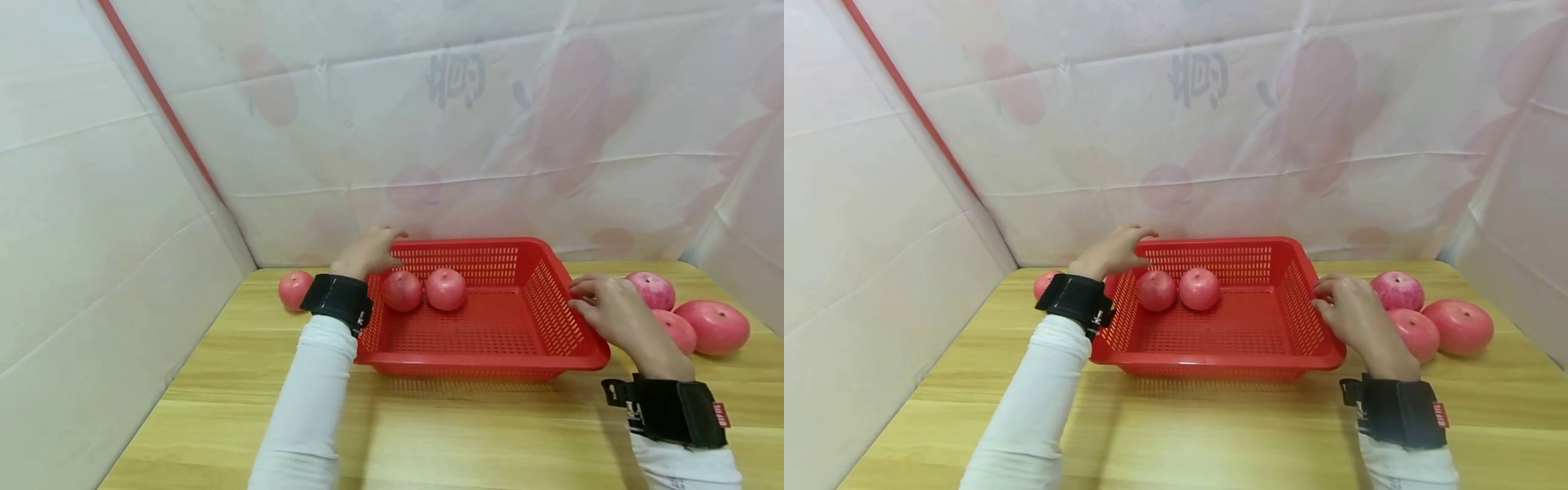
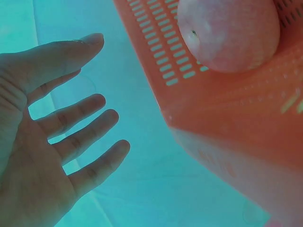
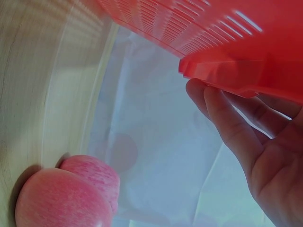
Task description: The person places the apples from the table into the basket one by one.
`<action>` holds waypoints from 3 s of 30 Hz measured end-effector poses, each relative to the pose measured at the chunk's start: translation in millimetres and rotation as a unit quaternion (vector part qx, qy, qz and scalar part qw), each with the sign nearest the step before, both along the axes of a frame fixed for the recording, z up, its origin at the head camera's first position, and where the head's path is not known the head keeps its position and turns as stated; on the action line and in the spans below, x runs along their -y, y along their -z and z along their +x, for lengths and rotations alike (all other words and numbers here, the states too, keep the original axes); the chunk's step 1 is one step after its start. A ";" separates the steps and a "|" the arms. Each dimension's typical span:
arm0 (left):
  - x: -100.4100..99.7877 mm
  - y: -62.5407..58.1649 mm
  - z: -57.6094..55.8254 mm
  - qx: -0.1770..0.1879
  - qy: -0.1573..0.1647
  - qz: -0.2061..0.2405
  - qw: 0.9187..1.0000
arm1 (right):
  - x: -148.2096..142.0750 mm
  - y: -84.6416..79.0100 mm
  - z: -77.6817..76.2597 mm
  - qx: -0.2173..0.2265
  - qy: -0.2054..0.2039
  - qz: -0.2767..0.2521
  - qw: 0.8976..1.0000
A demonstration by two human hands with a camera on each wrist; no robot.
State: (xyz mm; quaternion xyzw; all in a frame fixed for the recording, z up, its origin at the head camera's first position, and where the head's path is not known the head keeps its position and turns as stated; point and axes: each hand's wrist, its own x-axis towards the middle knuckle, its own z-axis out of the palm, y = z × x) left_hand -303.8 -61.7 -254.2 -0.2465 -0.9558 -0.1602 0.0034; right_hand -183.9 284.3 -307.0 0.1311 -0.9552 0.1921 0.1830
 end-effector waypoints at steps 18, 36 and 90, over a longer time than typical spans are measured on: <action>30.5 4.4 -1.0 -0.005 -0.023 -0.014 1.000 | 1.7 1.3 1.2 -0.006 -0.001 0.003 1.000; 56.2 12.8 -2.8 0.014 -0.043 0.000 0.999 | 1.3 2.4 2.4 -0.007 0.000 -0.001 1.000; 131.9 63.9 -3.9 -0.033 -0.129 -0.027 0.991 | 0.0 1.6 2.3 -0.004 -0.009 -0.006 1.000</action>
